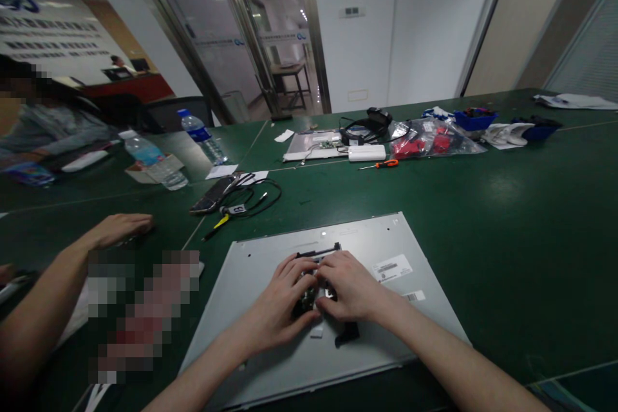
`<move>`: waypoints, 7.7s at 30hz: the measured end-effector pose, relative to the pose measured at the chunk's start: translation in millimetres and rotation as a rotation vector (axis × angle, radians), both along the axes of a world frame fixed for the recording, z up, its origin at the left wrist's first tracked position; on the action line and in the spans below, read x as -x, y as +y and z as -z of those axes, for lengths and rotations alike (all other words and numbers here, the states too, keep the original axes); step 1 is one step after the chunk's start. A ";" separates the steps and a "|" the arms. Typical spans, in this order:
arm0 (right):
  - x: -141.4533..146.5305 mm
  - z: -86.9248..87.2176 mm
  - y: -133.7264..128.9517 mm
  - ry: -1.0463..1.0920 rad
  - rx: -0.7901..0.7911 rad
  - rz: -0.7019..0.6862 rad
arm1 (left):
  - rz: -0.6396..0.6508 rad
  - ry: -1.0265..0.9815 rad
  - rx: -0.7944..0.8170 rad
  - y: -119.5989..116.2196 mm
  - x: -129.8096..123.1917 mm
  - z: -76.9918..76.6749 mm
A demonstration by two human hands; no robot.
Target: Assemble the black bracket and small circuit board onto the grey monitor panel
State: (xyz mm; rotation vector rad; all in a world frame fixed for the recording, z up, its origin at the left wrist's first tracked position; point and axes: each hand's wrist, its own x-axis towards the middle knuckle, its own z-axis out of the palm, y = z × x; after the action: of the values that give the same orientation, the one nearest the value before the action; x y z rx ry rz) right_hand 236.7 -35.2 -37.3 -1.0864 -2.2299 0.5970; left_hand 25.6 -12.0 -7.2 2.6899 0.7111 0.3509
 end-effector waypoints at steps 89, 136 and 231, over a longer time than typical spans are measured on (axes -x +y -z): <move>-9.5 -12.2 2.0 -0.037 0.011 -0.012 | -0.017 0.042 0.034 -0.3 1.0 0.6; 0.9 4.9 -4.1 -0.036 0.008 -0.039 | -0.018 0.037 0.047 -3.7 -1.0 -5.1; 2.2 2.7 -3.4 0.021 -0.015 -0.031 | 0.025 -0.067 0.018 -0.6 1.1 4.3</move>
State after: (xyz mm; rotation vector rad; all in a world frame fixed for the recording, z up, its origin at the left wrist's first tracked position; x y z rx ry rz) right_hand 234.5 -38.6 -40.0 -1.0356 -2.2337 0.6014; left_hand 24.6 -12.5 -11.5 2.6544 0.6576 0.4249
